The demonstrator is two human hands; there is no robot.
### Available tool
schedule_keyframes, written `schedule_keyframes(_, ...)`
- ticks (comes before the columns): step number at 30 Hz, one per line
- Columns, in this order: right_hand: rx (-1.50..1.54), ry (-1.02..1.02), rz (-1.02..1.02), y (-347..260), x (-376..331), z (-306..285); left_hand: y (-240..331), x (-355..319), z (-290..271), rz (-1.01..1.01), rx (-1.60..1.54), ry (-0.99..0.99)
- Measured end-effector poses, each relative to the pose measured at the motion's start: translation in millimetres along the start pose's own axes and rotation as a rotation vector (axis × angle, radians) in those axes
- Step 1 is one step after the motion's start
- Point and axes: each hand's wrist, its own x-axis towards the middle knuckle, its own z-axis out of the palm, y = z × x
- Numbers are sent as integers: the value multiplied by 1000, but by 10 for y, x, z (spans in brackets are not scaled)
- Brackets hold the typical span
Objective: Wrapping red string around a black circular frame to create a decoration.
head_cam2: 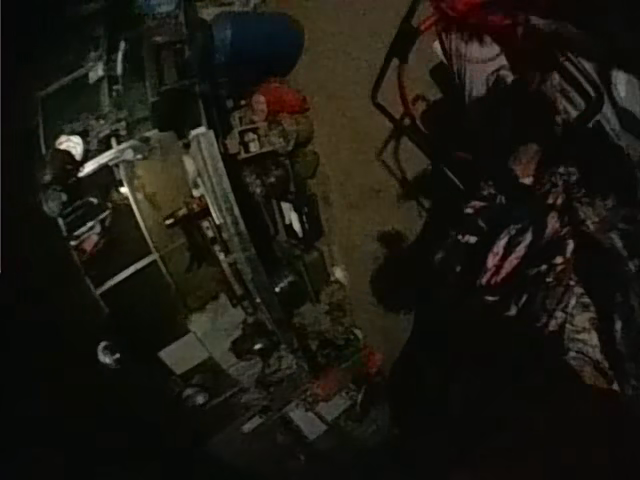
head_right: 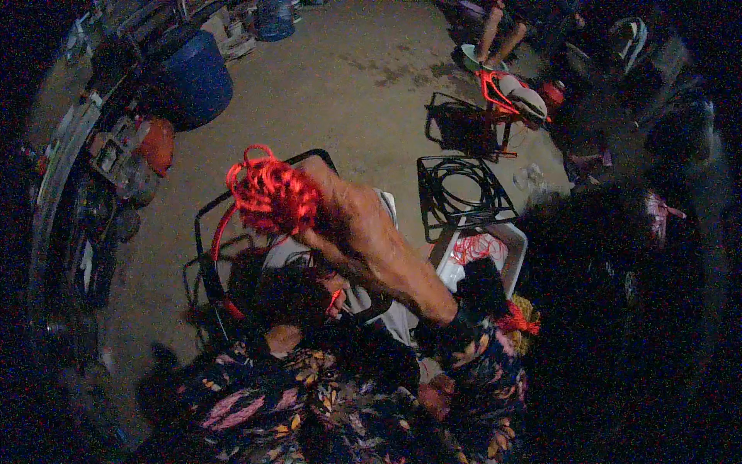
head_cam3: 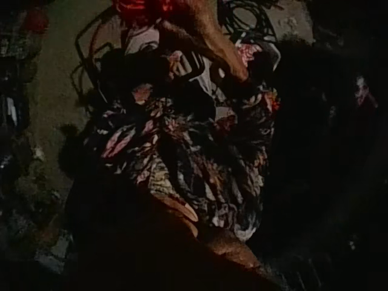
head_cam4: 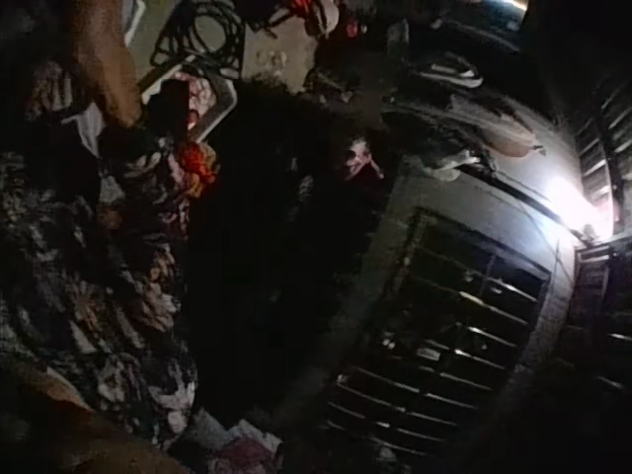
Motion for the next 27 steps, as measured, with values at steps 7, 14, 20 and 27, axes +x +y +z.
schedule_keyframes(7, -607, -312, 5, -48, 395, -112, 30, -107, -52, -116, -92, 46)
schedule_keyframes(14, -719, -369, 86, -253, 272, -424, 180, -186, 45, -32, -56, 87)
schedule_keyframes(20, -625, -193, 152, -211, -49, -462, 280, -254, -6, 15, -62, 176)
schedule_keyframes(27, -377, 275, 441, -42, -1040, -549, 290, -139, -88, 154, -172, 153)
